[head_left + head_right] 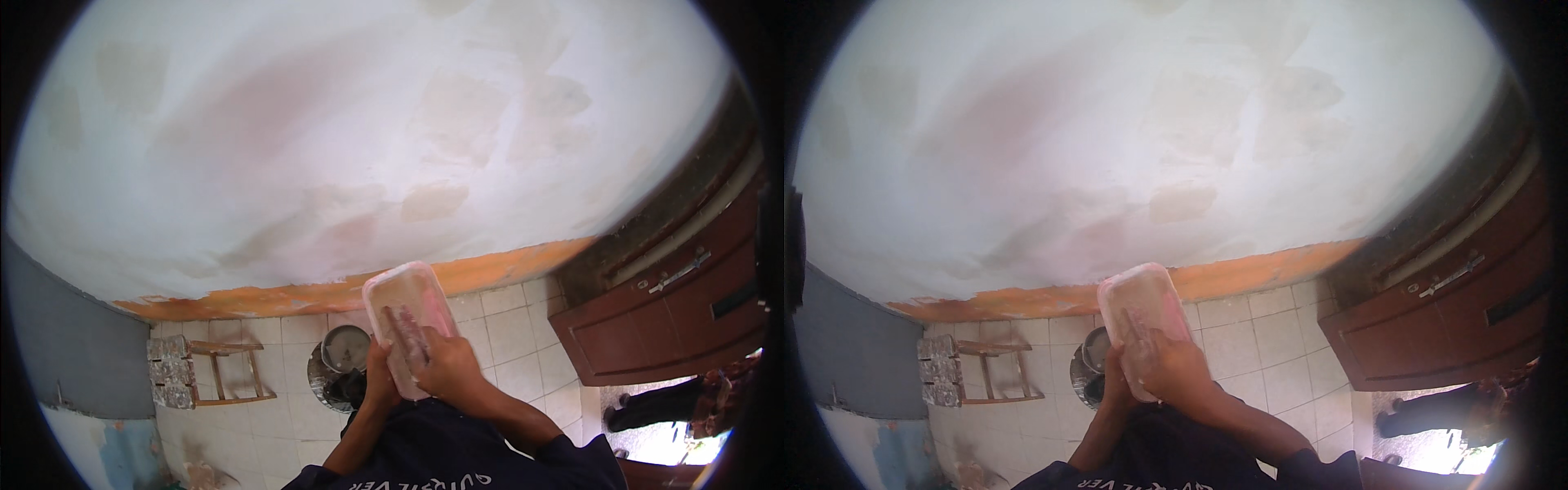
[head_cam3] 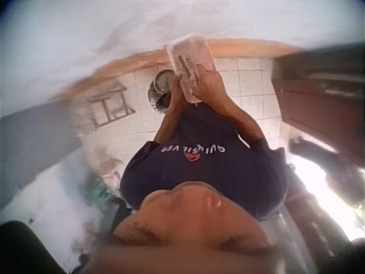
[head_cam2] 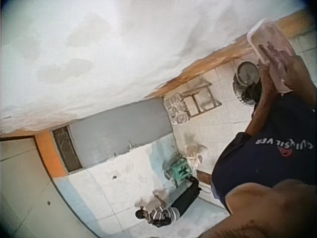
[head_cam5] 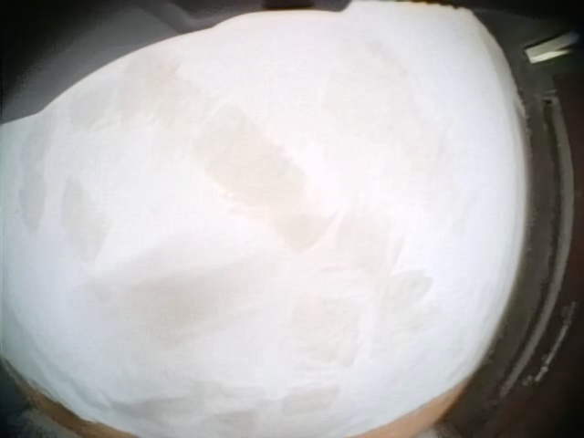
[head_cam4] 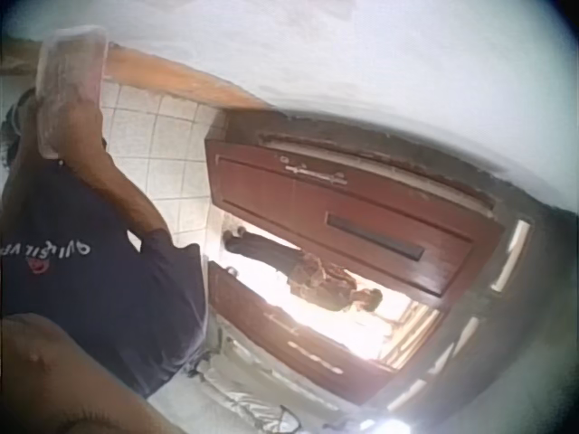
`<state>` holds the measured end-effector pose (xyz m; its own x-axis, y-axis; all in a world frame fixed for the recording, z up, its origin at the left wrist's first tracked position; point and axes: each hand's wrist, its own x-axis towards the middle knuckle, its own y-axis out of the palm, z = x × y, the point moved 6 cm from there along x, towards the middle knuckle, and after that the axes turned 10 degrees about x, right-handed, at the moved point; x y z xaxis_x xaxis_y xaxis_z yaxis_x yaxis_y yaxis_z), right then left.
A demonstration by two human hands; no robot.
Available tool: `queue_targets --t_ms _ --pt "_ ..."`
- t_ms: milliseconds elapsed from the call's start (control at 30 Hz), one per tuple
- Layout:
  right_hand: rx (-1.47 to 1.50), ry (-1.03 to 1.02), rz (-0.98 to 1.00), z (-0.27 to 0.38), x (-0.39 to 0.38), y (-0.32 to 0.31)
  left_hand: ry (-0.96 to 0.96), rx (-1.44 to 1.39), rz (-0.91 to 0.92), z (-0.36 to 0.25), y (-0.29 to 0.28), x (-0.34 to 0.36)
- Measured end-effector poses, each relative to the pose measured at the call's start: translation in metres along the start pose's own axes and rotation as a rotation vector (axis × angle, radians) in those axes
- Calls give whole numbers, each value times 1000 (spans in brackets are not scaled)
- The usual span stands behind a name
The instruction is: The person applies plaster to the wall using a scraper, repeatedly picking up plaster from a container and smoothing it over the surface.
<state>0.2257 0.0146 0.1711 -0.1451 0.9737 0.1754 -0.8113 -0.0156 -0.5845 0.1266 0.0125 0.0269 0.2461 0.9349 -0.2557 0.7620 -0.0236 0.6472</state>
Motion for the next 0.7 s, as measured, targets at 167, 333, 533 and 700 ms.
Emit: queue_targets --t_ms 167,333,533,700 --pt "69 41 -13 -2 1 -3 35 0 11 -1 -4 0" --pt "73 128 12 -3 2 -9 -16 -52 12 2 -4 -2" --pt "32 -74 -28 14 6 -14 -8 -101 -5 2 -7 1" --pt "56 115 -139 3 4 -45 -17 -42 -53 2 -6 -5"
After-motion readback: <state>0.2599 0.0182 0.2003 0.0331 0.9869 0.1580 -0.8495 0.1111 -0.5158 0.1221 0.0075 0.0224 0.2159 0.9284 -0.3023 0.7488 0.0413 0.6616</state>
